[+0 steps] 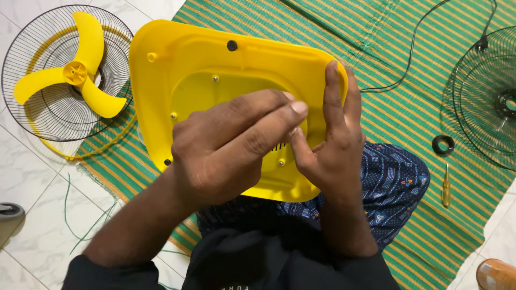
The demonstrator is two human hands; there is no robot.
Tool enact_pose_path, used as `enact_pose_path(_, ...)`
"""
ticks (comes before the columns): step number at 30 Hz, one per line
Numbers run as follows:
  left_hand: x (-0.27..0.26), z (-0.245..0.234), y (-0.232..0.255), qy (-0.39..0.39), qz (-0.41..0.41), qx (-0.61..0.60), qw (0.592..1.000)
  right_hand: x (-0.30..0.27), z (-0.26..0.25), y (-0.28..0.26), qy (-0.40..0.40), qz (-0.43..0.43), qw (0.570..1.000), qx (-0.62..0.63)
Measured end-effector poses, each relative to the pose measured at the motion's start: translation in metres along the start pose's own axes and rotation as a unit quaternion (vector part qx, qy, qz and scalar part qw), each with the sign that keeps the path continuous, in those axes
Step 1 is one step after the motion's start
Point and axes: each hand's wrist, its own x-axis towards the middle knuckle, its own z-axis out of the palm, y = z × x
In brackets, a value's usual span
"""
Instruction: The person uses a screwdriver to tighten screws on the back cover of a yellow electric fan. The fan motor and other disassembled parts are visible on the floor nearby.
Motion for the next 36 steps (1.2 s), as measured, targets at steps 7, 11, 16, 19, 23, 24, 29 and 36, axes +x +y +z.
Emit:
enact_pose_path(7, 0.015, -0.015, -0.018, -0.127, 0.132, -0.058, 0.981, 0.001, 0.003, 0.002, 0.005, 0.001, 1.000, -0.013)
enact_pose_path(11, 0.014, -0.015, -0.024, -0.182, 0.159, -0.064, 0.968, 0.001, 0.002, 0.002, -0.003, 0.007, 1.000, 0.008)
enact_pose_path(16, 0.037, -0.013, -0.013, -0.175, 0.189, -0.083, 0.963, 0.005, 0.001, -0.003, -0.025, 0.020, 0.999, -0.002)
enact_pose_path(19, 0.037, -0.037, 0.001, -0.154, 0.125, -0.092, 0.976, 0.006, 0.000, -0.009, -0.035, -0.035, 0.998, -0.028)
enact_pose_path(23, -0.035, -0.044, 0.028, 0.023, -0.129, -0.181, 0.975, -0.005, 0.003, -0.007, -0.047, -0.009, 0.998, 0.030)
enact_pose_path(24, -0.060, -0.039, 0.032, 0.070, -0.182, -0.209, 0.958, -0.007, 0.005, -0.005, -0.042, -0.012, 0.998, 0.049)
enact_pose_path(29, -0.159, 0.000, 0.042, 0.139, -0.259, -0.171, 0.940, -0.018, 0.015, 0.003, 0.002, -0.034, 0.998, 0.054)
enact_pose_path(36, -0.163, 0.008, 0.047, 0.293, -0.272, -0.238, 0.885, 0.001, 0.029, -0.006, 0.017, -0.015, 0.996, 0.090)
